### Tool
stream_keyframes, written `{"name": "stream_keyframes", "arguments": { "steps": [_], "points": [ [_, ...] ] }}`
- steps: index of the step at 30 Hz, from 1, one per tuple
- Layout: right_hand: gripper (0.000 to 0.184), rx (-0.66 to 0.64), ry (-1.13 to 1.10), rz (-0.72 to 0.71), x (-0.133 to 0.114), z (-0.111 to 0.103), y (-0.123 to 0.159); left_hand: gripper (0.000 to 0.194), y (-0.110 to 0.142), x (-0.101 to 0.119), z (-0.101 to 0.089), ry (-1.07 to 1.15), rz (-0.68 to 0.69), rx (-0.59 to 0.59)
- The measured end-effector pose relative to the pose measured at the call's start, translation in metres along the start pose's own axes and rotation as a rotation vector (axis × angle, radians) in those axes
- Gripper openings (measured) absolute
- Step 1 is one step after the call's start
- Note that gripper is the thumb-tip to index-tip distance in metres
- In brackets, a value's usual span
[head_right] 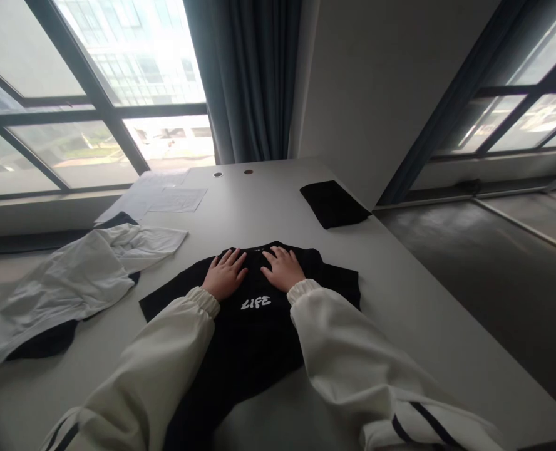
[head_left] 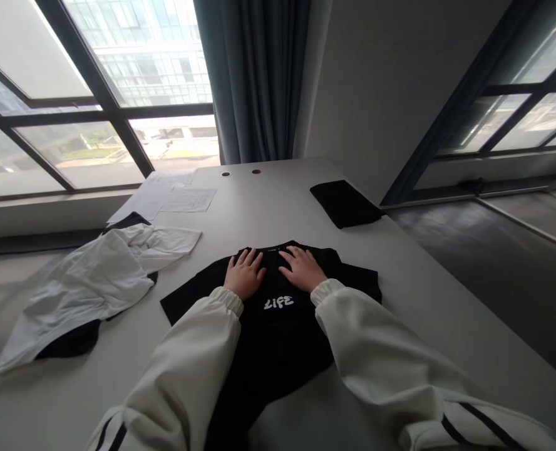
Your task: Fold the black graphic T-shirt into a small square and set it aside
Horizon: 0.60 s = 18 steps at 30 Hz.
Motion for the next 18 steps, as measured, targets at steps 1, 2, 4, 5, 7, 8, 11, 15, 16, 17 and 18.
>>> {"name": "stream_keyframes", "arguments": {
  "steps": [1,2,4,5,7,8,11,15,16,17,18],
  "points": [
    [0.058,-0.005,0.007,0.006,0.000,0.001,-0.002,0.057,-0.001,-0.002,0.000,-0.002,-0.013,0.005],
    [0.059,-0.013,0.015,0.007,-0.001,0.002,-0.003,0.058,-0.002,-0.003,0.000,-0.006,-0.022,0.014],
    [0.060,-0.035,0.033,-0.001,-0.002,0.006,-0.004,0.058,-0.001,-0.004,-0.002,-0.015,-0.028,0.045],
    [0.060,-0.048,0.040,-0.009,-0.002,0.008,-0.003,0.059,0.000,-0.004,-0.003,-0.016,-0.030,0.066],
    [0.061,-0.067,0.045,-0.031,-0.001,0.011,-0.001,0.061,0.002,-0.006,-0.004,-0.010,-0.051,0.093],
    [0.061,-0.076,0.045,-0.040,-0.001,0.012,0.000,0.062,0.002,-0.008,-0.003,-0.004,-0.071,0.087],
    [0.063,-0.102,0.046,-0.051,0.000,0.013,0.001,0.064,0.002,-0.013,0.004,0.017,-0.113,0.024],
    [0.062,-0.118,0.051,-0.053,-0.002,0.008,0.004,0.066,0.001,-0.015,0.006,0.024,-0.102,0.004],
    [0.061,-0.115,0.055,-0.049,-0.002,0.005,0.006,0.065,0.002,-0.015,0.005,0.021,-0.103,0.007],
    [0.061,-0.109,0.062,-0.042,-0.001,0.002,0.009,0.065,0.003,-0.015,0.003,0.015,-0.106,0.013],
    [0.060,-0.096,0.072,-0.028,0.001,-0.001,0.012,0.065,0.005,-0.014,0.000,0.007,-0.109,0.026]
  ]
}}
Point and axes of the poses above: each hand's wrist, its own y-axis away from the middle knuckle, its own z-axis out of the palm, x = y × z, the point moved 7 cm from there along -y, towards the middle knuckle, and after that the axes turned 4 degrees about -x, right-handed, at the moved point
